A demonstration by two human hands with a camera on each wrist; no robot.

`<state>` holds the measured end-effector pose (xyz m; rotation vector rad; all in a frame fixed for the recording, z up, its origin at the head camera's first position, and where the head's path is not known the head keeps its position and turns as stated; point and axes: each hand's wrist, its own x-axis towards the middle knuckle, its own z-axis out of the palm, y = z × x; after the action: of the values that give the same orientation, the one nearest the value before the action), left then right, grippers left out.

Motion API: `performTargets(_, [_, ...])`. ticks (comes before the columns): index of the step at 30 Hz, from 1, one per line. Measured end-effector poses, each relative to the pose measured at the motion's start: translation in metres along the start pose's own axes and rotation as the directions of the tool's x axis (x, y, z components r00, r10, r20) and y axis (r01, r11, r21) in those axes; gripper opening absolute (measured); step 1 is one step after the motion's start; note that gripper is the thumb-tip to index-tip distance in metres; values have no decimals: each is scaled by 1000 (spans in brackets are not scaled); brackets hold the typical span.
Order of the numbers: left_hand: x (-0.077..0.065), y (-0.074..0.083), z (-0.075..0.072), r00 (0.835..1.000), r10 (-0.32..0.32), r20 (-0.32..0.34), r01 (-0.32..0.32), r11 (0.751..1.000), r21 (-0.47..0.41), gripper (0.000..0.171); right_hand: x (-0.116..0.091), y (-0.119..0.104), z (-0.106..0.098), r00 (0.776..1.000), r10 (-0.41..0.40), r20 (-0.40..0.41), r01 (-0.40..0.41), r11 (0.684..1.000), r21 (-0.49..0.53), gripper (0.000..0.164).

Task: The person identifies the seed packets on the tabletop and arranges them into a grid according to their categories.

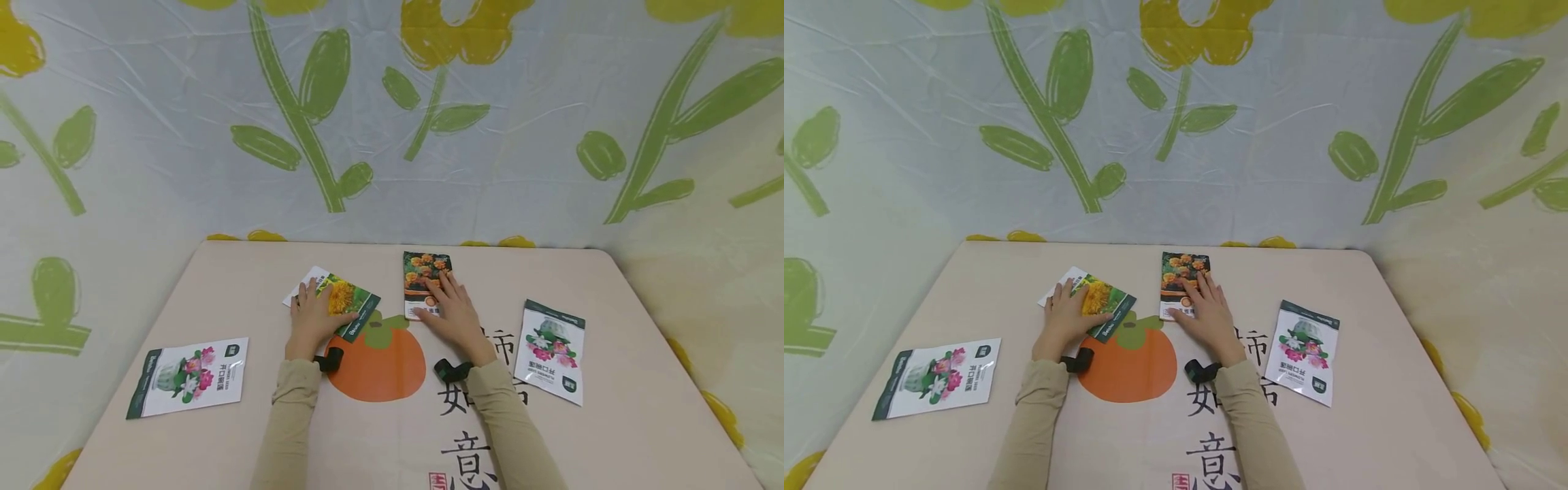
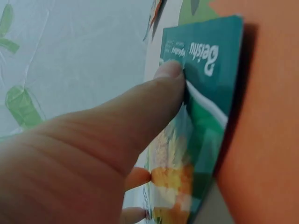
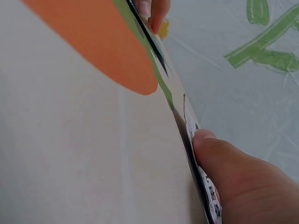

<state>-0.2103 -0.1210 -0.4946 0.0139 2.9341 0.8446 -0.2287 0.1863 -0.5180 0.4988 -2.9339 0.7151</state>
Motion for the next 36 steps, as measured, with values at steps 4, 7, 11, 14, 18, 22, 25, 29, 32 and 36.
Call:
performTargets(4, [2,5,4,998,32,48,-33,999,15,93,1,0,0,1000,-2,-8,2,1000,-3,76])
performTargets(7, [4,9,6,995,48,82,-50,999,18,94,1,0,-1,1000,-7,-13,7,1000,0,76])
performTargets(11, [3,12,6,992,56,111,-59,998,28,94,0,-2,-2,1000,-5,-15,6,1000,11,75])
performTargets(14, [1,14,3,990,65,128,-70,997,32,94,0,-2,-2,1000,-5,-13,5,1000,7,75])
performTargets(18, [-1,15,-2,983,91,156,-94,995,11,92,1,-2,-1,1000,-5,-11,5,1000,3,75])
performTargets(22, [-2,14,-5,973,109,203,-113,994,9,90,1,-1,-1,1000,-2,-8,2,1000,3,75])
performTargets(25, [-2,14,-8,967,124,221,-130,991,15,89,0,-1,-1,1000,-4,-7,4,1000,1,74])
performTargets(29, [-5,13,-13,962,163,218,-169,986,7,85,0,0,-1,1000,-3,-6,3,1000,-3,75])
performTargets(32, [-6,11,-16,956,191,223,-195,981,-3,84,0,0,-1,1000,-1,-4,1,1000,1,75])
performTargets(36, [-5,5,-20,945,226,236,-226,974,-27,86,0,1,0,1000,-6,-5,6,1000,-2,75])
